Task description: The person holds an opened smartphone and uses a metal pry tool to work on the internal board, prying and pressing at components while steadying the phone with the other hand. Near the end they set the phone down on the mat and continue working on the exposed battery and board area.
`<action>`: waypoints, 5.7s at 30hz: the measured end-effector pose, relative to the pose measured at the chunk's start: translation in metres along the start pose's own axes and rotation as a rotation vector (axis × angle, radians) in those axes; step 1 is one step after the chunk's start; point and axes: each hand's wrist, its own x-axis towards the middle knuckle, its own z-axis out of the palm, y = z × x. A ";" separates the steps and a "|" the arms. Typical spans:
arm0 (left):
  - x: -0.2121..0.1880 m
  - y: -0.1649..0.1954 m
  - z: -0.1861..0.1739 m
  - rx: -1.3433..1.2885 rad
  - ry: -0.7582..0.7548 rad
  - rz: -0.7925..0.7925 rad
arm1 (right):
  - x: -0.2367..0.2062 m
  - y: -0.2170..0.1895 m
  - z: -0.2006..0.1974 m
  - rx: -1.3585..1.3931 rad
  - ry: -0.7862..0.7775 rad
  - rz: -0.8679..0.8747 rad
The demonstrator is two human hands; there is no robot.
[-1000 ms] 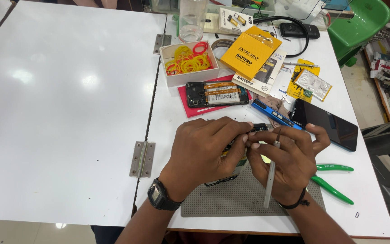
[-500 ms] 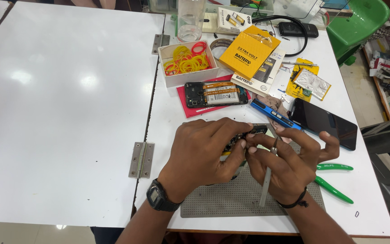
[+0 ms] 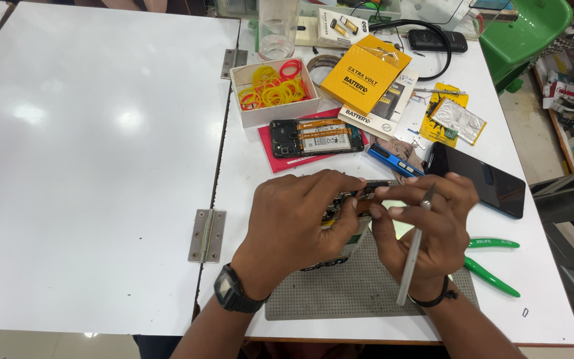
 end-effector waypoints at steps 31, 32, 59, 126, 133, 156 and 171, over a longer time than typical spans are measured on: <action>-0.005 0.001 0.002 -0.085 -0.024 0.046 | -0.004 0.003 -0.001 0.024 -0.023 -0.084; -0.005 0.001 0.003 -0.086 -0.023 0.047 | -0.005 0.003 -0.001 0.026 -0.021 -0.080; -0.001 -0.006 0.000 -0.208 -0.115 0.086 | -0.011 0.013 0.008 0.392 -0.074 0.243; 0.015 0.016 0.012 -0.267 -0.181 -0.259 | -0.014 0.020 -0.008 0.365 -0.050 0.098; 0.011 0.014 0.016 -0.255 -0.149 -0.173 | -0.014 0.019 -0.007 0.329 -0.044 0.083; 0.002 0.025 0.040 -0.167 0.015 -0.105 | -0.020 0.027 -0.009 0.423 -0.004 0.167; -0.008 0.028 0.052 -0.111 0.135 -0.051 | -0.025 0.033 -0.012 0.466 -0.055 0.174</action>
